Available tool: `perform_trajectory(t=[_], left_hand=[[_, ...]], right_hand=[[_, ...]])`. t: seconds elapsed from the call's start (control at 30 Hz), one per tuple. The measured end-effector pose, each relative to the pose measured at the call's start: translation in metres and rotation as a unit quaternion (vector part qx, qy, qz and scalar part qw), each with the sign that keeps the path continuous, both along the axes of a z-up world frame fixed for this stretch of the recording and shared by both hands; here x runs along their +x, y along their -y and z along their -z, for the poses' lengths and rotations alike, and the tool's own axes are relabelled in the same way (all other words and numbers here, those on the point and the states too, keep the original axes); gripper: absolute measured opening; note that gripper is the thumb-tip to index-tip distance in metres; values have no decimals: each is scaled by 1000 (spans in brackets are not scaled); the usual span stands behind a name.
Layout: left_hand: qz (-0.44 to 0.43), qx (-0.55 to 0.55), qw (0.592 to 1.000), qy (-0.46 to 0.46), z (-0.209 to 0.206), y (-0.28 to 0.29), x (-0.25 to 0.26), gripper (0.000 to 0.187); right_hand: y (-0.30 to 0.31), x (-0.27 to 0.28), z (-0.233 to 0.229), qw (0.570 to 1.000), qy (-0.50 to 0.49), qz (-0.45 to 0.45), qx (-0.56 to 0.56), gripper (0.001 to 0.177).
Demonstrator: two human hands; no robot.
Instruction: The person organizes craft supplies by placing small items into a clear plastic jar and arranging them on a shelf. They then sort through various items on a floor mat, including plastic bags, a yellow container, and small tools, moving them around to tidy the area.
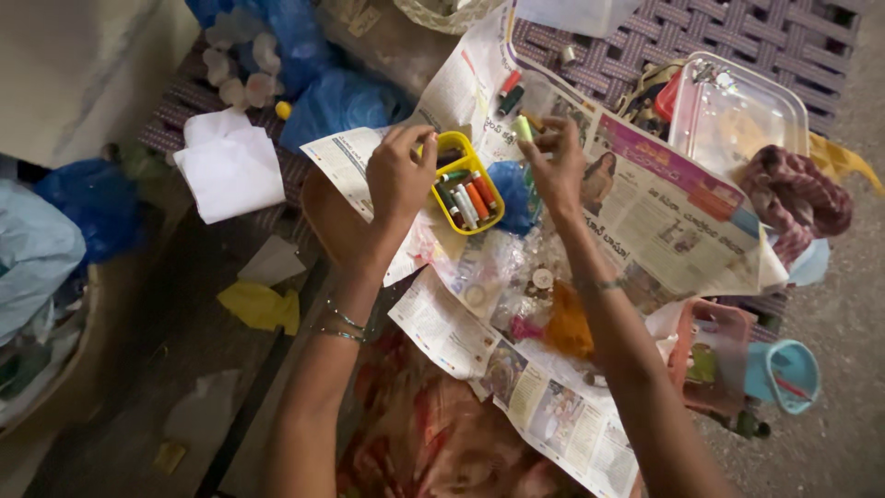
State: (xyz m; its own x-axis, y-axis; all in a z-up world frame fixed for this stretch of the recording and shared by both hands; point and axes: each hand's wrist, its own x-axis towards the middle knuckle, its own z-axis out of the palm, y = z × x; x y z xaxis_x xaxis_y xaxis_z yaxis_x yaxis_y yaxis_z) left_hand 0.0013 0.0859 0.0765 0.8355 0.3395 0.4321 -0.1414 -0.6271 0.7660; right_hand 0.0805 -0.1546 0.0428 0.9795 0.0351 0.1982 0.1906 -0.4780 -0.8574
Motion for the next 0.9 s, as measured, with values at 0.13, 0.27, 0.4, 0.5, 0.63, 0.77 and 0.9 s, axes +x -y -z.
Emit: perform_trajectory(t=[0.13, 0.27, 0.4, 0.5, 0.63, 0.77, 0.9], left_hand=[[78, -61, 993, -56, -21, 17, -9, 26], [236, -167, 957, 40, -51, 38, -22, 40], [377, -275, 884, 0, -84, 51, -51, 51], [389, -322, 862, -45, -104, 58, -76, 41], [359, -311, 880, -14, -124, 59, -116, 32], [308, -269, 912, -5, -142, 51, -154, 38], [269, -194, 943, 13, -161, 43, -194, 40]], right_hand=[[16, -32, -49, 986, -97, -44, 128, 42], [28, -70, -95, 972, -92, -143, 159, 33], [32, -108, -134, 957, -58, -213, 186, 29], [32, -135, -159, 950, -48, -216, 219, 31], [34, -174, -182, 953, -11, -221, 208, 33], [46, -201, -192, 997, 26, -72, 12, 16], [76, -228, -199, 936, 42, 124, -326, 35]])
